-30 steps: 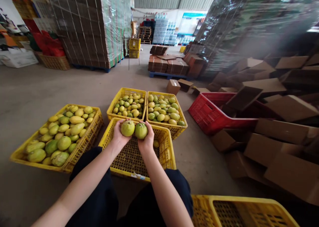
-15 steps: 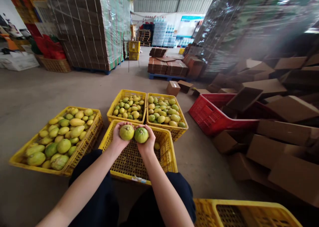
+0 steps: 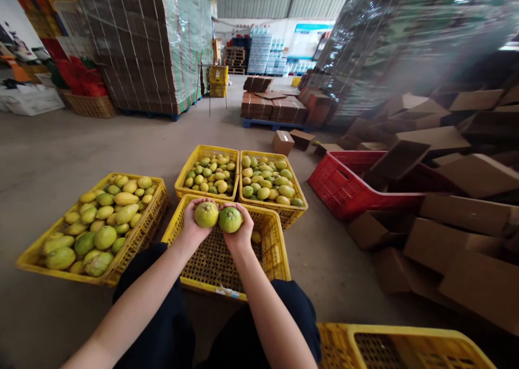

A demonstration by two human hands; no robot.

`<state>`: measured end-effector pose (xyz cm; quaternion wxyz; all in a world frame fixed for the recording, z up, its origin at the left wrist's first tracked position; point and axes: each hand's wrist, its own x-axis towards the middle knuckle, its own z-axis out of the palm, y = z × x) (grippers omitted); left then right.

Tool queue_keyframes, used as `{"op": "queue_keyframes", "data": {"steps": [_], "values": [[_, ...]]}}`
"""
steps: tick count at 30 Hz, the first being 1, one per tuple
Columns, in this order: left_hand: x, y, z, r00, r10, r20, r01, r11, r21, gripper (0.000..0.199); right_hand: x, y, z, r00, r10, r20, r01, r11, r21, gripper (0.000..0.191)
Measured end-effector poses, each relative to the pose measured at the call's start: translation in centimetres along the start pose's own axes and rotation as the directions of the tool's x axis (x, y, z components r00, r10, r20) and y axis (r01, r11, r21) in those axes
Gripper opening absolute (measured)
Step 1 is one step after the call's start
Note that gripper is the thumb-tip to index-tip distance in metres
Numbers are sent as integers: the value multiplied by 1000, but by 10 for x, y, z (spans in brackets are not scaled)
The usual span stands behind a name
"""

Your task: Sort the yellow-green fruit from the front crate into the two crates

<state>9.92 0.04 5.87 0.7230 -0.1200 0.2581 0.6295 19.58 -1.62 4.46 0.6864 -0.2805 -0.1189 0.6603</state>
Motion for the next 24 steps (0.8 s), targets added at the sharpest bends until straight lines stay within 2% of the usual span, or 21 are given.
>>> {"op": "queue_keyframes", "data": {"steps": [7,18,21,24], "values": [[1,0,1,999,10,-48,-9,1000,10,21,3,3,-2,1000,-1,13,1,1000,-27,12],[4,-1,0,1000,-8,-20,7,1000,-2,18,0,0,-2,999,-35,31,38,995,-91,13],[2,-1,-1,1000,-10,-17,10,1000,-2,14,0,2,-1,1000,-29,-4,28,995,-99,19],[1,-3,-2,999,-1,33,1,1000,14,20,4,6,-4,998,-9,-70,6,999,-48,22]]}}
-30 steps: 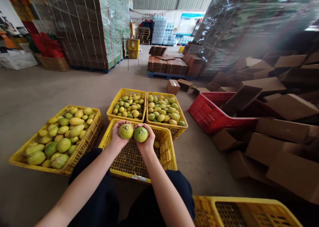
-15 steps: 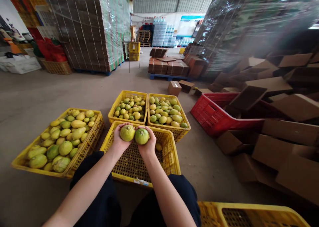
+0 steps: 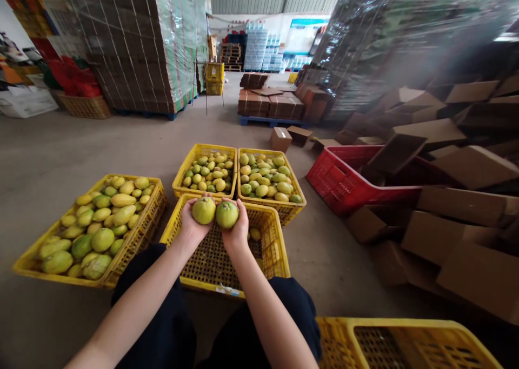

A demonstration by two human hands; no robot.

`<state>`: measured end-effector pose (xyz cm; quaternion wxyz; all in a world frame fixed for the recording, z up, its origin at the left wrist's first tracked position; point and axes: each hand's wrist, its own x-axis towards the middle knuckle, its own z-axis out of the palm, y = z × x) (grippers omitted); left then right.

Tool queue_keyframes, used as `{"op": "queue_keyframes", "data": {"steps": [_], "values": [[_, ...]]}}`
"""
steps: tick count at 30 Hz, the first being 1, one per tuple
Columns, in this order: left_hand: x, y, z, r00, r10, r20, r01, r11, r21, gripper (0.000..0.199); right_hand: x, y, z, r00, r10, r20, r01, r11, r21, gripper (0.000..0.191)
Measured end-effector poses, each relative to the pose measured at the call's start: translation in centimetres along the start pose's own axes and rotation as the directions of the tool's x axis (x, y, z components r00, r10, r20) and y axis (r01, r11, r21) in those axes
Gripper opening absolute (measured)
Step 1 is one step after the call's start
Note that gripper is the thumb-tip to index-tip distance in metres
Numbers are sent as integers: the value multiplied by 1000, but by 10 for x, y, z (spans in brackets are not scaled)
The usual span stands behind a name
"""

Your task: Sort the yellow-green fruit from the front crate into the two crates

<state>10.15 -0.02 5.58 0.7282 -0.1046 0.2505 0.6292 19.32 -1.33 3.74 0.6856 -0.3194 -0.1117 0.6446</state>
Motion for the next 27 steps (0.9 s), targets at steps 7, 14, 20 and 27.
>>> {"op": "queue_keyframes", "data": {"steps": [7,14,20,27], "values": [[8,-2,0,999,35,-3,-35,991,127,23,10,5,-6,998,34,-48,-32,998,51,17],[12,-4,-6,1000,2,-2,-1,984,179,24,21,12,-11,978,56,-199,-61,998,-22,16],[9,-3,-5,1000,-6,-7,8,977,214,26,23,15,-14,982,45,-184,-55,997,-48,23],[2,0,-1,999,-51,-8,52,992,114,37,8,3,0,994,-97,-60,93,994,-60,32]]}}
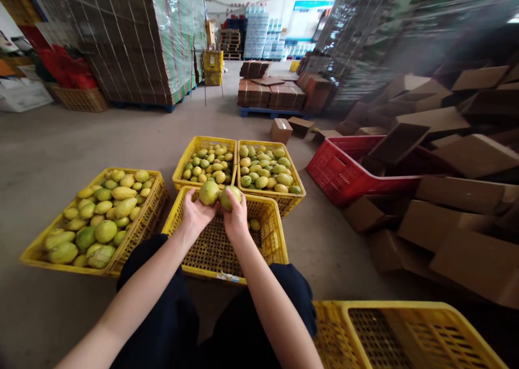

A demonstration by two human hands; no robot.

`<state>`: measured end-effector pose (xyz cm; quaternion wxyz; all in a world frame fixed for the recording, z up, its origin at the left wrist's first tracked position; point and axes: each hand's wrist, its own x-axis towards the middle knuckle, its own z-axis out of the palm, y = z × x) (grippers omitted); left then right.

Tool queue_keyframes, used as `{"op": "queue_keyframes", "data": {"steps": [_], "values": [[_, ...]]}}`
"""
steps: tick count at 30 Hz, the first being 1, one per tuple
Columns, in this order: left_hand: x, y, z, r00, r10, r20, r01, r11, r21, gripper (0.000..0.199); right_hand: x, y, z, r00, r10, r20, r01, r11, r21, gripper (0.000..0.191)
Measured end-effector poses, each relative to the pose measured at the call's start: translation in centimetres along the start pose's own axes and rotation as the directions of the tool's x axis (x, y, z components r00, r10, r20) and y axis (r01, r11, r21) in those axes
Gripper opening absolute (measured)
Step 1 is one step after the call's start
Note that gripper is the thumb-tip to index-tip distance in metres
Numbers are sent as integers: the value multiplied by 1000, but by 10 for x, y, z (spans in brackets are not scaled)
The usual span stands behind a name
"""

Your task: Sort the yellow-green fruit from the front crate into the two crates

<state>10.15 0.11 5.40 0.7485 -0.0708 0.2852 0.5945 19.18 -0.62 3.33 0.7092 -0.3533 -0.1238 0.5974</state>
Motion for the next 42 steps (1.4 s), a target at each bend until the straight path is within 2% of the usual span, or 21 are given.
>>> {"op": "queue_keyframes", "data": {"steps": [2,7,13,20,26,31,34,37,40,42], "values": [[-2,2,1,999,1,45,0,999,-32,32,-3,-7,3,999,-4,35,3,1000,16,31],[-3,6,3,995,-22,100,31,996,-87,27,-5,-18,5,993,108,52,-111,993,41,19],[-2,4,3,994,-29,110,37,996,-76,30,-4,-19,1,976,145,164,-149,989,12,29],[-7,8,6,979,-59,196,79,992,-95,27,-5,-20,1,976,154,155,-156,988,3,28],[-10,12,3,986,-49,159,67,991,-116,17,-5,-19,-1,971,162,175,-163,987,-8,30],[-11,12,7,996,51,77,-47,998,-52,18,-7,-20,1,969,171,177,-171,985,-17,26],[-9,11,6,996,68,51,-68,998,-15,19,-10,-17,3,965,174,198,-171,985,-32,26],[-4,8,2,998,43,52,-45,998,36,23,-12,-9,4,978,131,160,-126,991,-44,24],[3,2,-3,998,46,52,-49,998,46,19,-13,0,4,998,17,65,-16,1000,-22,25],[7,-2,-4,997,71,43,-73,996,51,19,-14,4,4,999,-34,42,34,999,-17,27]]}}
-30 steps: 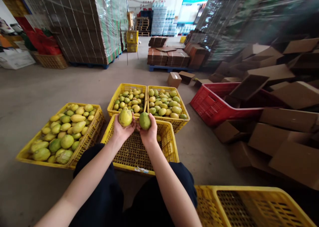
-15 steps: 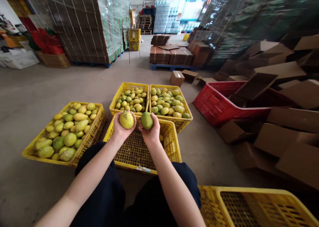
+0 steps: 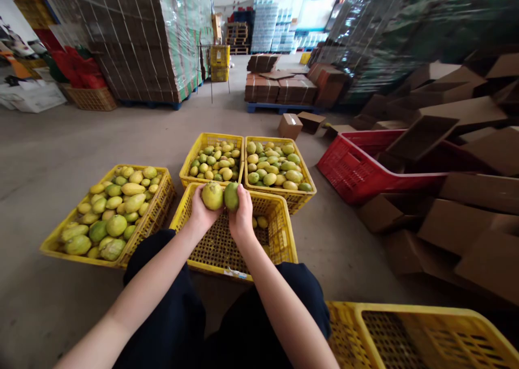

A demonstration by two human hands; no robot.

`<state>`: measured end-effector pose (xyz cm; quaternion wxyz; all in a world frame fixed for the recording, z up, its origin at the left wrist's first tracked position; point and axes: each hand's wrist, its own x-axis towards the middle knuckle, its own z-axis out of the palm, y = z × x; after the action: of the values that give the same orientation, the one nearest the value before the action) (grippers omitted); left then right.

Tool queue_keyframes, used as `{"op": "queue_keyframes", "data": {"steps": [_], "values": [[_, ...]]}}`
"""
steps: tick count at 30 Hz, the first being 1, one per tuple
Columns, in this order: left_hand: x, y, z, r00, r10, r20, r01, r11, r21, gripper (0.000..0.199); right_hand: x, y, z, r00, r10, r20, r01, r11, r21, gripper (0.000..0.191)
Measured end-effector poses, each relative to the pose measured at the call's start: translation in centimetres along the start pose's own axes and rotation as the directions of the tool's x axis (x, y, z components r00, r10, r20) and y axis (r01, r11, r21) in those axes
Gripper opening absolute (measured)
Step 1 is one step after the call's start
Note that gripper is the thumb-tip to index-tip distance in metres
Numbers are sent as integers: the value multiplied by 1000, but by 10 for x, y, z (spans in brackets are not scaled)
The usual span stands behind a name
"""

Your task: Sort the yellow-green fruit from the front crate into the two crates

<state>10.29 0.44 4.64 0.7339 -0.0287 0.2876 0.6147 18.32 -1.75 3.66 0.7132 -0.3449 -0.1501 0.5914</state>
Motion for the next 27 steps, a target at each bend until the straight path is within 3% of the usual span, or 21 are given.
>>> {"op": "queue_keyframes", "data": {"steps": [5,10,14,22,27], "values": [[4,-8,0,992,126,-3,-126,989,75,30,-3,1,-2,999,-37,29,39,996,-83,51],[2,-12,-2,992,105,74,-114,984,135,39,-3,4,-3,998,-48,31,53,982,-182,70],[4,-17,-3,990,101,103,-115,984,140,39,-2,6,-3,995,-97,12,98,983,-155,70],[0,-6,2,953,120,277,-154,983,104,33,4,-4,-5,998,-21,65,29,992,-120,60],[-3,6,6,967,226,118,-237,967,93,40,-2,0,-3,988,-99,123,123,970,-208,69]]}}
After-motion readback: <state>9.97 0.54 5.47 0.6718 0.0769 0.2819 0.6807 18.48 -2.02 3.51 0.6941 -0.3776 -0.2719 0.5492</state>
